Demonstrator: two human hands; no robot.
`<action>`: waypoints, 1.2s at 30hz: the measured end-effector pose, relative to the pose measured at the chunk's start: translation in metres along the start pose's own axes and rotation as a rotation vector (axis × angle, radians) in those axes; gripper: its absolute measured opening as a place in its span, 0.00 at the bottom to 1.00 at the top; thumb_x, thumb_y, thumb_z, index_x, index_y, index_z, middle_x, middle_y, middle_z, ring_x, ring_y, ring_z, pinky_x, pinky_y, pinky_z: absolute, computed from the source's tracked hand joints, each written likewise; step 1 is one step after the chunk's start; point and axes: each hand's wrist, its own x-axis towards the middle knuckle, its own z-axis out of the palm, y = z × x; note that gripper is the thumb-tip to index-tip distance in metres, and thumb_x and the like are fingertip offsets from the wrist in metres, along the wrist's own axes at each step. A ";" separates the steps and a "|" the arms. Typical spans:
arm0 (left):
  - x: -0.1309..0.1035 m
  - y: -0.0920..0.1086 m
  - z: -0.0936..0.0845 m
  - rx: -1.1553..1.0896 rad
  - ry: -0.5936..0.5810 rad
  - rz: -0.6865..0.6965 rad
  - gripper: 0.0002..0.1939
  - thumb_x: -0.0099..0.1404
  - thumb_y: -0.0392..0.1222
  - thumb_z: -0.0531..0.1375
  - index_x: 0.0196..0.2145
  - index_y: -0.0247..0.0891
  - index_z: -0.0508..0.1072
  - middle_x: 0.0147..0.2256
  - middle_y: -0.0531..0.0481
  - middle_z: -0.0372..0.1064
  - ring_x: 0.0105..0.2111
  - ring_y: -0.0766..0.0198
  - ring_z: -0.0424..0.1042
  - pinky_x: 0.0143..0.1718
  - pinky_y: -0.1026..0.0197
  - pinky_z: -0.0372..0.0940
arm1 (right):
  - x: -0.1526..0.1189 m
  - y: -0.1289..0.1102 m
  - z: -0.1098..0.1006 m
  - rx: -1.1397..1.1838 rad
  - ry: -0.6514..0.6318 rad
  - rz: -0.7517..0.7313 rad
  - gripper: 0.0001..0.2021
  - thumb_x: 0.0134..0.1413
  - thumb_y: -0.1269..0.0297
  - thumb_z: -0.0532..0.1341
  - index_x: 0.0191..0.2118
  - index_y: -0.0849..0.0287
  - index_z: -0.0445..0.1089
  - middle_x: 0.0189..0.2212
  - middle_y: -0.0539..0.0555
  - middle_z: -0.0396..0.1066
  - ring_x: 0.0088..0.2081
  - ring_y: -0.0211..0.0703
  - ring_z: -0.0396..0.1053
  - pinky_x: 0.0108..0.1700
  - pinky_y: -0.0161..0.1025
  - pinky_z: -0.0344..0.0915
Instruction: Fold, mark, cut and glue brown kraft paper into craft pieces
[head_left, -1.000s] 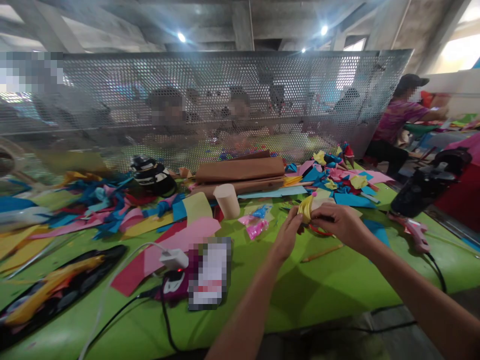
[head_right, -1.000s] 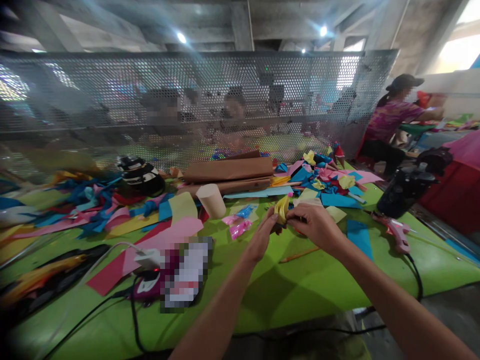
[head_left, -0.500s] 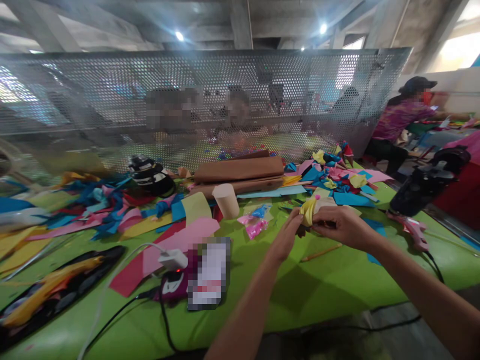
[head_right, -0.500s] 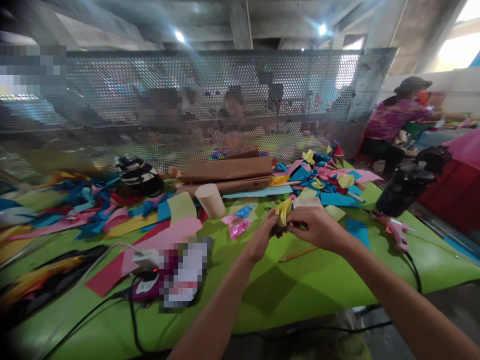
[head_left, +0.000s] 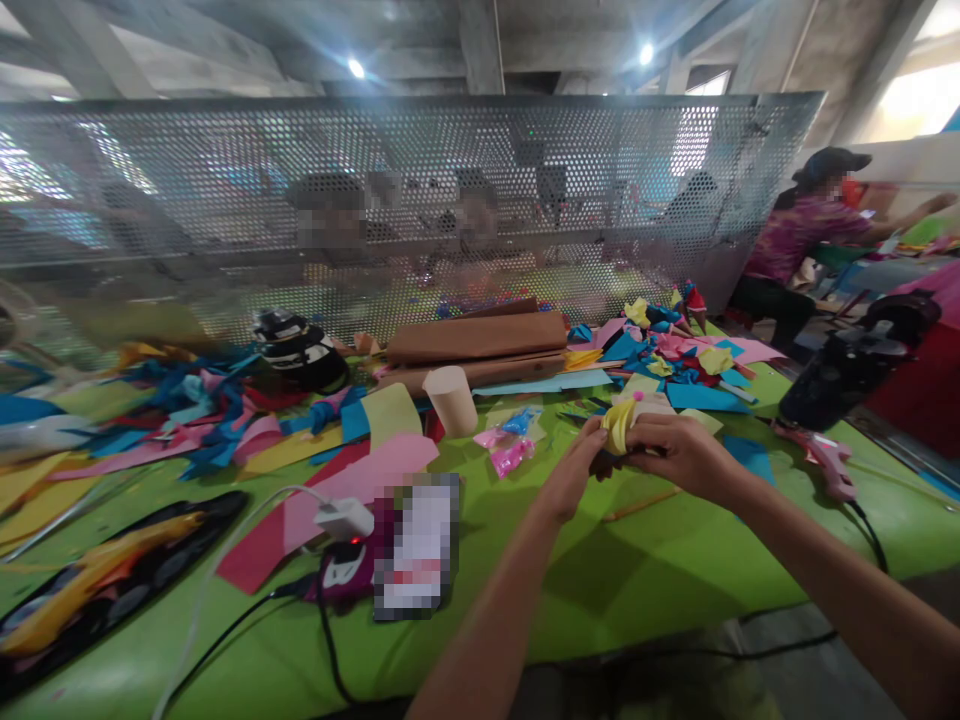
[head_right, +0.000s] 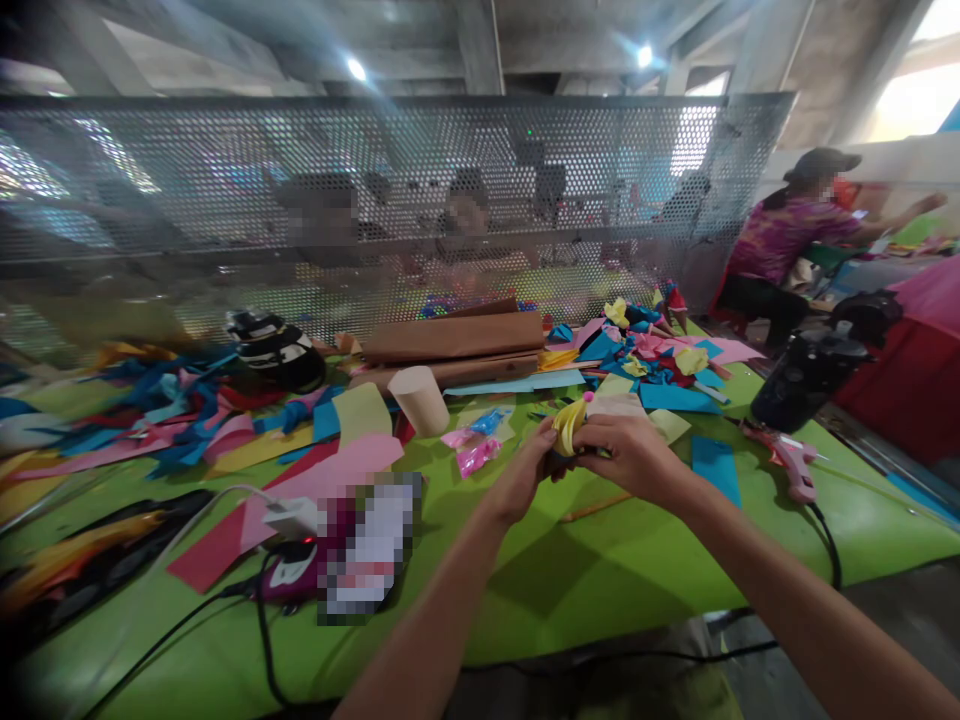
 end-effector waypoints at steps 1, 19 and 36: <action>0.000 0.000 0.000 0.001 0.000 0.000 0.21 0.66 0.60 0.56 0.45 0.39 0.65 0.28 0.57 0.60 0.25 0.68 0.60 0.28 0.63 0.53 | 0.000 0.000 0.000 0.002 -0.002 0.001 0.05 0.63 0.64 0.64 0.40 0.54 0.79 0.36 0.54 0.78 0.37 0.44 0.75 0.39 0.36 0.67; 0.000 -0.001 0.001 -0.042 -0.015 0.004 0.17 0.67 0.57 0.56 0.43 0.40 0.66 0.29 0.56 0.61 0.26 0.68 0.62 0.26 0.64 0.52 | 0.001 0.002 0.006 0.037 0.038 -0.014 0.07 0.65 0.66 0.62 0.33 0.55 0.75 0.33 0.53 0.77 0.37 0.44 0.74 0.40 0.37 0.67; -0.001 0.000 0.001 -0.057 -0.028 0.001 0.16 0.70 0.55 0.54 0.45 0.40 0.65 0.29 0.56 0.60 0.26 0.69 0.61 0.27 0.64 0.51 | 0.000 0.004 0.011 0.087 0.042 -0.011 0.05 0.64 0.67 0.63 0.36 0.56 0.76 0.35 0.54 0.77 0.39 0.45 0.74 0.43 0.39 0.68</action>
